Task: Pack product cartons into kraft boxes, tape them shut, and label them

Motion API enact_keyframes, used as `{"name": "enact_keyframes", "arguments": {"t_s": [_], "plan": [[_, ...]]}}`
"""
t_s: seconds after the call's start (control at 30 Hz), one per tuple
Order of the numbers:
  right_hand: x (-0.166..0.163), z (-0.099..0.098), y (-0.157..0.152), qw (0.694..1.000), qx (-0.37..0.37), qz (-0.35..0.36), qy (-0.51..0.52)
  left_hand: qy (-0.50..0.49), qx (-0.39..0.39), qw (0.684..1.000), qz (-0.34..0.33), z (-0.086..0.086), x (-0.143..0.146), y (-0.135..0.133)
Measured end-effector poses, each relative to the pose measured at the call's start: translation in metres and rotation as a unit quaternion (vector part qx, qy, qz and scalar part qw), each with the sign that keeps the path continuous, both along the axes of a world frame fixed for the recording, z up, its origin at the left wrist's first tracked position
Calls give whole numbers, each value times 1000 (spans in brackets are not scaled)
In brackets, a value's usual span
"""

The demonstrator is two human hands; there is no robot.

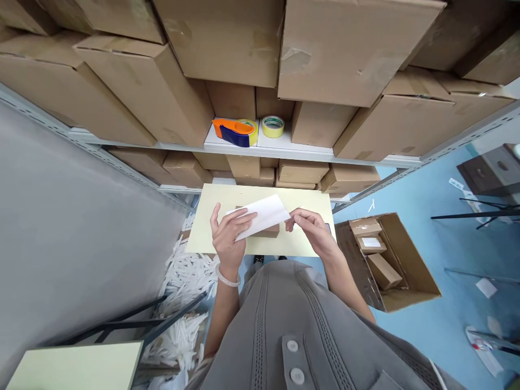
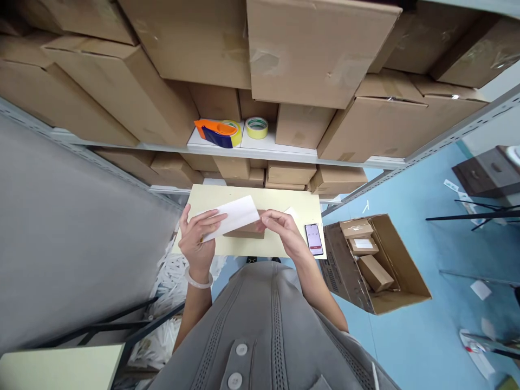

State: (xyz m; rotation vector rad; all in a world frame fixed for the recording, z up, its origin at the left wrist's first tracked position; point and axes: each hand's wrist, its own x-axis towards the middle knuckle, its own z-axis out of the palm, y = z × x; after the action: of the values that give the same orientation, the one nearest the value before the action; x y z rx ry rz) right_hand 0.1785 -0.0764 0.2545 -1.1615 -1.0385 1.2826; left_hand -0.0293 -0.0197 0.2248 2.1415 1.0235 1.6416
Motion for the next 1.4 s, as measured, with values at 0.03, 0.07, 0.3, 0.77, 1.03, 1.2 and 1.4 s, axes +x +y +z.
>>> {"name": "enact_keyframes", "arguments": {"t_s": [0.03,0.07,0.3,0.77,1.03,1.2,1.4], "plan": [[-2,1,0,1000,-5,4,-7,2,-6,1000,3,-1,-1,-1],[-4,2,-1,1000,-9,5,-13,6,-12,1000,8,-2,-1,-3],[-8,-3,-1,1000,-3,-1,-23,34,-33,999,5,-9,-8,-7],[-19,-7,-2,975,74,-99,-185,144,-65,984,-86,12,35,-19],[-11,-11,-8,968,78,-110,-213,90,-106,986,-94,3,53,-19],[-7,-16,-9,964,75,-117,-226,83,-119,984,-107,4,57,-18],[-7,-15,-7,955,79,-113,-261,84,-127,983,-106,4,58,-17]]}}
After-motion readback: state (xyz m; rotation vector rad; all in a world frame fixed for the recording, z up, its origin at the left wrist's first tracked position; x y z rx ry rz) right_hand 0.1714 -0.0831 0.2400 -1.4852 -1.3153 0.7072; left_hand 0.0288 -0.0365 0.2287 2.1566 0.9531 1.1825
